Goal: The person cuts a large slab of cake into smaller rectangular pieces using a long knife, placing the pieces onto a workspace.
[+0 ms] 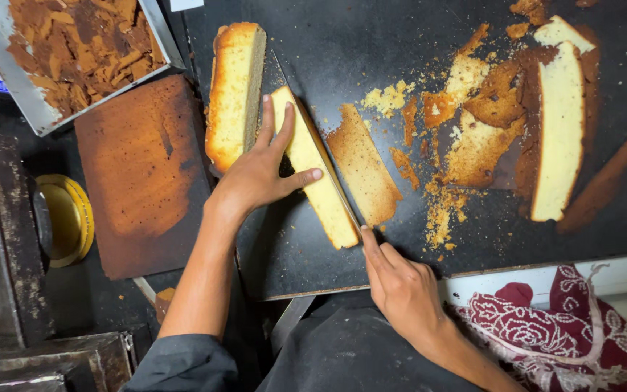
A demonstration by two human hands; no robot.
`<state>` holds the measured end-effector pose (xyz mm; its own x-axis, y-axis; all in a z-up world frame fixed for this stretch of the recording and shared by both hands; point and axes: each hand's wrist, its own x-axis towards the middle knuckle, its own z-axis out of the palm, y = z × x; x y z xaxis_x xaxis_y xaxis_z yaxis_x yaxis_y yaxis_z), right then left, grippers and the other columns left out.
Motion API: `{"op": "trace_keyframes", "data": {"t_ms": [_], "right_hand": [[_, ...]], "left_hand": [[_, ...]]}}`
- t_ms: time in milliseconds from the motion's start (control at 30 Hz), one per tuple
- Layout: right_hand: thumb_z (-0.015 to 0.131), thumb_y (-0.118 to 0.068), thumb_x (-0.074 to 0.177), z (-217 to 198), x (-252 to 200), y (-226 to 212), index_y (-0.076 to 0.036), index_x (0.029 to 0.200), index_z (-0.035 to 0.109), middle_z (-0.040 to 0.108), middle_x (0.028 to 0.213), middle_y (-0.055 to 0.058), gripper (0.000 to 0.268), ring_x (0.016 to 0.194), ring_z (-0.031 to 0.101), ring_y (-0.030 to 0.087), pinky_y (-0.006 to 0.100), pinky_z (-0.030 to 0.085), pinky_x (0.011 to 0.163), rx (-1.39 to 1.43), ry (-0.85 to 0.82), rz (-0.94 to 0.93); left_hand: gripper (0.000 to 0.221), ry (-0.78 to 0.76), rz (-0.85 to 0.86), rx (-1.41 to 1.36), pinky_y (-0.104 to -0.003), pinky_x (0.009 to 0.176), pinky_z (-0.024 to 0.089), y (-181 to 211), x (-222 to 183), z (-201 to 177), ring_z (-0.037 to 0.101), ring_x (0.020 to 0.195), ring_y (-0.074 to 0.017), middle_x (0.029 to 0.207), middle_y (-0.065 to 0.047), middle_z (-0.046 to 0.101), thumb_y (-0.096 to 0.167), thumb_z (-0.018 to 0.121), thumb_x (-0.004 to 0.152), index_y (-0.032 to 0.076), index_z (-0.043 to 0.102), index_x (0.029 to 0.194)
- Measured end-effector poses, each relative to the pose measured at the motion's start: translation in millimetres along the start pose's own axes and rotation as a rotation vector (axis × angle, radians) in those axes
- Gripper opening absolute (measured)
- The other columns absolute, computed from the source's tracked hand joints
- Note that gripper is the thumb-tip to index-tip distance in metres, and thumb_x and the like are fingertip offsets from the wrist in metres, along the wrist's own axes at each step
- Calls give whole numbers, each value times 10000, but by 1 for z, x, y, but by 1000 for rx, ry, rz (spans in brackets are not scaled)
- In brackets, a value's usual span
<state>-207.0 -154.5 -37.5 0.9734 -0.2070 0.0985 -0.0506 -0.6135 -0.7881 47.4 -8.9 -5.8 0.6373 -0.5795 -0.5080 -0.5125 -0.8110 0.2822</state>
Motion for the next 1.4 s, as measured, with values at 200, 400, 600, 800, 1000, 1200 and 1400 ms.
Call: {"op": "trace_keyframes", "data": {"t_ms": [200, 400, 600, 800, 1000, 1200, 1400], "right_hand": [[659, -43, 921, -4, 4, 5, 36, 1379, 573, 628, 771, 152, 473, 581, 662, 324, 419, 530, 515, -21, -57, -14], [664, -34, 909, -6, -1, 4, 40, 1370, 572, 635, 784, 142, 477, 588, 673, 295, 398, 535, 512, -9, -28, -45], [671, -38, 915, -8, -1, 1, 24, 1367, 583, 634, 774, 143, 464, 586, 672, 307, 409, 538, 519, -31, -41, -31], [646, -43, 941, -1, 18, 0, 21, 1361, 583, 648, 818, 158, 429, 620, 667, 351, 435, 534, 544, -63, -17, -48], [616, -70, 950, -19, 6, -8, 28, 1362, 578, 651, 814, 180, 425, 622, 676, 371, 456, 534, 545, -30, -95, -7], [595, -77, 1000, -12, 25, 9, 15, 1349, 576, 667, 906, 191, 362, 710, 690, 377, 448, 544, 598, 100, -91, -37], [601, -99, 964, -25, 9, 6, 3, 1355, 584, 656, 809, 185, 405, 649, 682, 382, 468, 528, 563, 90, -185, 37]], "left_hand": [[1185, -23, -29, -29, -483, 1133, 398, 5, 0, -4, 367, 1409, -527, 1675, -263, -127, 709, 711, 788, 196, 65, 1639], [1218, -48, -88, -27, -476, 1122, 414, 9, 3, -6, 396, 1390, -516, 1686, -240, -108, 727, 705, 740, 205, 68, 1637], [1213, 23, -28, -6, -490, 1129, 389, 2, 3, -3, 400, 1383, -540, 1686, -235, -61, 756, 734, 757, 211, 110, 1643], [1218, -10, -80, 12, -475, 1113, 426, 7, 3, -6, 498, 1295, -544, 1698, -218, -51, 768, 712, 721, 252, 104, 1643], [1215, -7, -64, 54, -479, 1083, 454, 6, 5, -4, 528, 1260, -543, 1694, -221, -53, 777, 709, 729, 265, 96, 1645], [1220, -11, -61, 22, -481, 1085, 458, 1, 0, -1, 521, 1278, -544, 1692, -247, -66, 772, 698, 740, 250, 73, 1649], [1231, 21, -8, 55, -487, 1101, 416, -3, 7, 0, 413, 1364, -550, 1665, -261, -87, 770, 720, 769, 224, 53, 1648]]}}
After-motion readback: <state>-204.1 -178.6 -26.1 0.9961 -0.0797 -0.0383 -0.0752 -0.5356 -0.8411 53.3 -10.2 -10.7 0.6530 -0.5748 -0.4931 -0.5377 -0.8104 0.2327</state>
